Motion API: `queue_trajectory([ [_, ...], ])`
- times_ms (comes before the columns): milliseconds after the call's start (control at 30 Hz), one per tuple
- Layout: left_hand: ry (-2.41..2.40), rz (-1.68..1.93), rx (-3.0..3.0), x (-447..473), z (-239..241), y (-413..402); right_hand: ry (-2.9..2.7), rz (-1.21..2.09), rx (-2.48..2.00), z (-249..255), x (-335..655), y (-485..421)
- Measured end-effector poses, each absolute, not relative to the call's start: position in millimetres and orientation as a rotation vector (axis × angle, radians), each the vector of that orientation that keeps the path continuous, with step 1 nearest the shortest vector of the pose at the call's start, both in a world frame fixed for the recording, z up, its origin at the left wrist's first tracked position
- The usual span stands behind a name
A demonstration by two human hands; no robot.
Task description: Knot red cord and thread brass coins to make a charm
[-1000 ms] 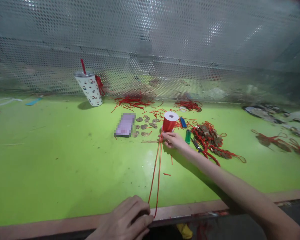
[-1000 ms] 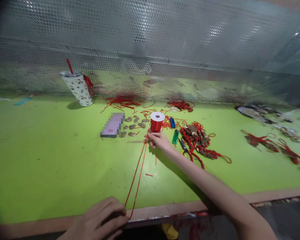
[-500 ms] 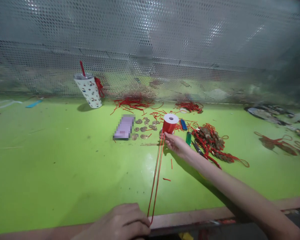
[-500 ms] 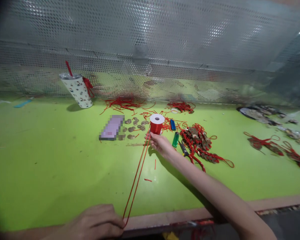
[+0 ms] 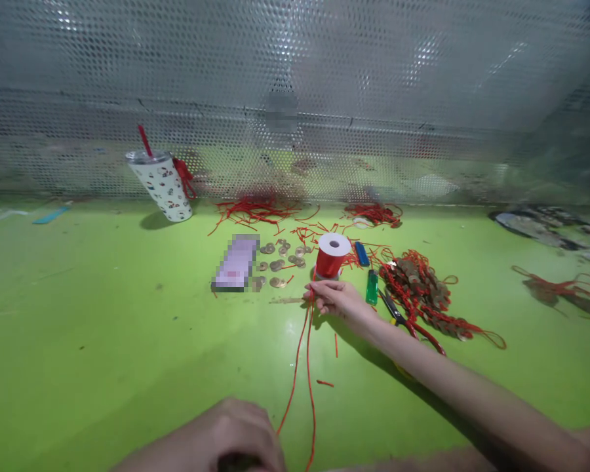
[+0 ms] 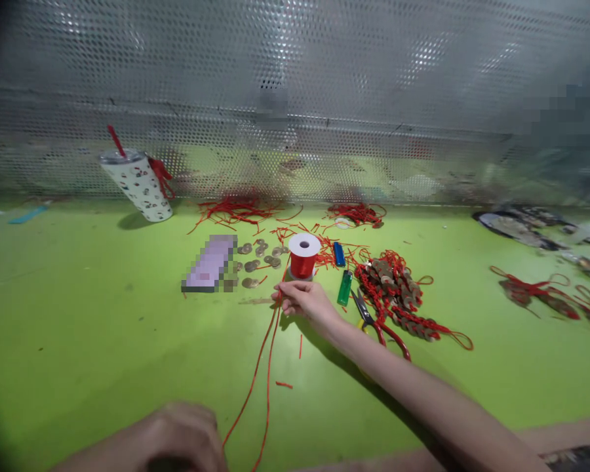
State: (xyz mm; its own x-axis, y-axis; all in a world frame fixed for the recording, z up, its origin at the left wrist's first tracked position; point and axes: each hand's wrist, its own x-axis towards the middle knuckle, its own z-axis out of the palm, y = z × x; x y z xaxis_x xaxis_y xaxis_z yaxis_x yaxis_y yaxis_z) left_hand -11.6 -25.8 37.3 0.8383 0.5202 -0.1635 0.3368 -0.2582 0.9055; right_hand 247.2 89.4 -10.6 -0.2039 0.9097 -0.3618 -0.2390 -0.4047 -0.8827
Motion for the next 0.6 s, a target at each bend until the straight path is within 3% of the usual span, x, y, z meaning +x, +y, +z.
queue_trajectory([
  [267,1.153,0.615,1.568,44,28,69,-0.944,1.750,-1.158,-12,245,84],
  [600,0.833,0.602,1.037,81,0,92,-1.074,1.576,-1.214,-11,241,80],
])
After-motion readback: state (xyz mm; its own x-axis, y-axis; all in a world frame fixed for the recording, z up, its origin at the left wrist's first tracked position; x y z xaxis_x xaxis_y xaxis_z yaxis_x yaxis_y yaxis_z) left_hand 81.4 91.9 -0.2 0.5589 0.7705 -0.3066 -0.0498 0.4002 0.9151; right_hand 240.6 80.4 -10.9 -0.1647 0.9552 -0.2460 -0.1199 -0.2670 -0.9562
